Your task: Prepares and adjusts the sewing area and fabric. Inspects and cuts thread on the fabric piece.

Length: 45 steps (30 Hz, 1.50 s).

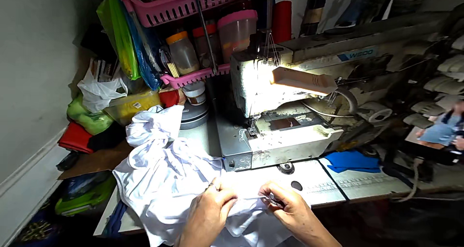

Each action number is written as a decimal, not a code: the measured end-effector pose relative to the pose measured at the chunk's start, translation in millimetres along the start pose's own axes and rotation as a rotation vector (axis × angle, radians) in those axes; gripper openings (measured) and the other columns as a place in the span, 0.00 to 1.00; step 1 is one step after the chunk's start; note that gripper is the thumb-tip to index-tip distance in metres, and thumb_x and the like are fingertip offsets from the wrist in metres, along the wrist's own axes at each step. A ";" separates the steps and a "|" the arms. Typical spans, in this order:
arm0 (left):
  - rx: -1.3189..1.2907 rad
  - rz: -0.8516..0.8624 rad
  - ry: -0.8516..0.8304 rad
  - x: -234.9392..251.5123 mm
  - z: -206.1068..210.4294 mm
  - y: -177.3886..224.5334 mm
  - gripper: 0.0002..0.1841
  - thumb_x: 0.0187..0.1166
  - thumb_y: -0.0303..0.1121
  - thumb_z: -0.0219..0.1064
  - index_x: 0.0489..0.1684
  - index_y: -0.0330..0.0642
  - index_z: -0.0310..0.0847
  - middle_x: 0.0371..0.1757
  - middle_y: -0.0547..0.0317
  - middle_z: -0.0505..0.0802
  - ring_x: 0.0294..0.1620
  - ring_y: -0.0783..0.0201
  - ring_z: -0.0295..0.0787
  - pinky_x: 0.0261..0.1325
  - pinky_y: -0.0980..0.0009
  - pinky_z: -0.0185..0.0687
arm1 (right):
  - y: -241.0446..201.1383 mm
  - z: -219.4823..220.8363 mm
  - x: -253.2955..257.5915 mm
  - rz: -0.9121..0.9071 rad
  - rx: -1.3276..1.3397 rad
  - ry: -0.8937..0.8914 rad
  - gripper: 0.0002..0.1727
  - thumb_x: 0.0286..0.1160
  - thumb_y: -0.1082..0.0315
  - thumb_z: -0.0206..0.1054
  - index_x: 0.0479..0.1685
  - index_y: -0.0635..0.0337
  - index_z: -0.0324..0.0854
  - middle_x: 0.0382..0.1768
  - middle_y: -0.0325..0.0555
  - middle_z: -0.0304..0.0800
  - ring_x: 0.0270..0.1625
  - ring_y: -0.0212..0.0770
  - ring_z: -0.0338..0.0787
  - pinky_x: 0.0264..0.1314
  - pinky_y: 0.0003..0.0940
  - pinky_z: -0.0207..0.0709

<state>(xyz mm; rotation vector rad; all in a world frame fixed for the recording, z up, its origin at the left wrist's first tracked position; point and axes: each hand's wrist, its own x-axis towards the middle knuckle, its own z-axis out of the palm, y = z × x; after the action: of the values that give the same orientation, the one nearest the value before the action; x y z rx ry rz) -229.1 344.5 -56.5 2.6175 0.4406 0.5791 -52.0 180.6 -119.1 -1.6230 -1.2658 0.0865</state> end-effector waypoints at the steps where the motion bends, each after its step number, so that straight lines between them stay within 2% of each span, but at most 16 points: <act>1: 0.000 -0.009 0.009 2.3 -2.9 -1.7 0.09 0.79 0.40 0.67 0.40 0.54 0.95 0.41 0.57 0.91 0.38 0.62 0.90 0.39 0.61 0.88 | 0.4 -1.6 -0.6 0.025 0.029 -0.007 0.10 0.65 0.69 0.66 0.42 0.55 0.89 0.37 0.37 0.88 0.34 0.23 0.82 0.35 0.17 0.77; 6: 0.018 -0.019 0.131 7.8 -25.1 -12.1 0.11 0.77 0.46 0.67 0.37 0.56 0.95 0.41 0.67 0.91 0.33 0.76 0.84 0.36 0.75 0.83 | -15.1 -9.8 3.7 0.061 0.097 -0.065 0.27 0.90 0.43 0.52 0.69 0.47 0.87 0.54 0.36 0.93 0.52 0.26 0.89 0.55 0.33 0.84; 8: 0.041 -0.013 0.149 7.3 -29.0 -10.5 0.11 0.77 0.47 0.67 0.37 0.59 0.95 0.38 0.71 0.90 0.31 0.78 0.84 0.34 0.77 0.83 | -30.4 -4.3 9.5 -0.025 0.001 -0.035 0.25 0.93 0.46 0.48 0.69 0.45 0.87 0.55 0.36 0.95 0.54 0.30 0.92 0.54 0.38 0.86; 11: 0.091 0.020 0.218 6.2 -26.4 -3.4 0.11 0.75 0.49 0.68 0.35 0.60 0.94 0.36 0.71 0.88 0.29 0.78 0.82 0.30 0.78 0.81 | -47.4 13.0 17.6 -0.138 -0.174 0.050 0.19 0.85 0.50 0.59 0.60 0.46 0.91 0.37 0.36 0.94 0.33 0.32 0.90 0.34 0.35 0.83; 14: 0.042 0.114 0.212 2.1 -26.3 3.3 0.11 0.76 0.48 0.69 0.35 0.55 0.93 0.35 0.67 0.89 0.29 0.75 0.83 0.30 0.77 0.81 | -53.9 27.4 23.5 -0.179 -0.224 0.059 0.16 0.83 0.53 0.61 0.55 0.44 0.92 0.34 0.35 0.92 0.29 0.31 0.88 0.28 0.31 0.81; 18: -0.615 0.385 -0.244 -8.5 -54.7 6.5 0.08 0.80 0.33 0.71 0.36 0.37 0.90 0.37 0.55 0.92 0.43 0.73 0.88 0.51 0.80 0.81 | -51.4 26.1 25.2 -0.073 -0.067 0.078 0.16 0.85 0.58 0.60 0.53 0.48 0.94 0.36 0.36 0.95 0.32 0.29 0.90 0.34 0.30 0.83; 20: -0.851 0.404 -0.387 -13.2 -59.4 -3.7 0.13 0.83 0.39 0.69 0.38 0.35 0.88 0.40 0.55 0.92 0.49 0.73 0.87 0.57 0.78 0.80 | -43.0 14.1 25.5 0.023 0.036 0.033 0.18 0.86 0.51 0.61 0.58 0.48 0.92 0.40 0.33 0.95 0.36 0.23 0.89 0.39 0.25 0.84; 23: -0.509 0.222 -0.148 -17.6 -46.8 -20.5 0.22 0.83 0.54 0.63 0.50 0.43 0.90 0.42 0.58 0.91 0.38 0.78 0.83 0.41 0.83 0.79 | -28.8 -3.2 22.5 0.131 0.004 -0.135 0.24 0.76 0.42 0.67 0.61 0.46 0.91 0.44 0.36 0.92 0.40 0.29 0.88 0.42 0.33 0.83; 25: -0.158 0.044 -0.054 -15.5 -33.2 -28.8 0.17 0.79 0.52 0.67 0.51 0.51 0.93 0.48 0.59 0.91 0.30 0.75 0.81 0.31 0.77 0.78 | -21.7 -6.6 20.8 0.184 0.019 -0.213 0.15 0.73 0.53 0.69 0.50 0.51 0.92 0.42 0.40 0.89 0.41 0.32 0.88 0.42 0.35 0.83; 27: -0.041 -0.062 -0.096 -13.1 -29.1 -32.4 0.11 0.76 0.45 0.70 0.40 0.50 0.92 0.49 0.59 0.91 0.31 0.68 0.84 0.33 0.67 0.83 | -19.6 -8.7 20.0 0.220 0.158 -0.197 0.10 0.73 0.62 0.68 0.44 0.55 0.91 0.39 0.36 0.89 0.36 0.23 0.84 0.39 0.22 0.79; 30: -0.126 -0.062 -0.069 -11.7 -34.9 -34.4 0.10 0.77 0.43 0.68 0.34 0.48 0.91 0.46 0.63 0.91 0.31 0.76 0.81 0.33 0.77 0.79 | -29.5 -16.5 20.2 0.316 0.525 -0.124 0.07 0.79 0.64 0.67 0.45 0.55 0.88 0.30 0.25 0.85 0.25 0.14 0.76 0.28 0.11 0.70; 33: -0.279 -0.008 0.000 -9.0 -41.2 -28.5 0.10 0.81 0.40 0.64 0.43 0.45 0.89 0.46 0.65 0.92 0.32 0.82 0.80 0.34 0.86 0.77 | -46.3 -24.2 21.7 0.391 0.714 -0.093 0.04 0.81 0.61 0.67 0.39 0.46 0.85 0.19 0.21 0.77 0.16 0.15 0.70 0.18 0.12 0.65; 36: -0.282 0.010 -0.005 -5.5 -33.4 -20.3 0.17 0.83 0.44 0.64 0.59 0.45 0.89 0.56 0.61 0.93 0.31 0.81 0.79 0.34 0.83 0.76 | -58.8 -25.8 22.4 0.318 0.731 -0.070 0.04 0.82 0.63 0.67 0.41 0.47 0.87 0.21 0.19 0.80 0.18 0.13 0.72 0.19 0.11 0.67; 40: -0.290 -0.029 0.034 -0.8 -37.6 -15.7 0.13 0.83 0.41 0.63 0.39 0.44 0.91 0.38 0.68 0.91 0.29 0.82 0.79 0.33 0.83 0.77 | -64.9 -31.1 23.3 0.280 0.732 -0.022 0.04 0.84 0.65 0.65 0.43 0.48 0.86 0.20 0.19 0.79 0.18 0.13 0.72 0.19 0.11 0.67; 42: -0.421 -0.040 0.039 1.0 -53.5 -5.3 0.11 0.85 0.38 0.63 0.40 0.41 0.87 0.29 0.71 0.88 0.24 0.85 0.78 0.28 0.87 0.74 | -62.2 -33.7 22.9 0.285 0.759 0.035 0.05 0.83 0.67 0.64 0.45 0.48 0.86 0.22 0.21 0.82 0.17 0.14 0.73 0.18 0.12 0.68; 45: -0.508 0.024 0.029 0.3 -69.6 11.5 0.08 0.85 0.29 0.60 0.50 0.37 0.85 0.35 0.68 0.89 0.30 0.86 0.80 0.33 0.88 0.77 | -62.4 -36.4 20.6 0.147 0.710 0.063 0.10 0.80 0.71 0.65 0.52 0.48 0.88 0.34 0.21 0.89 0.24 0.11 0.76 0.24 0.09 0.70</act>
<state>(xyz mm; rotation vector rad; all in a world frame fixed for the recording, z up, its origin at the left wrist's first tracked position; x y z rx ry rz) -258.4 357.8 6.2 2.1337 0.2310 0.6408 -63.4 166.8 -46.1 -1.0824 -0.9147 0.5122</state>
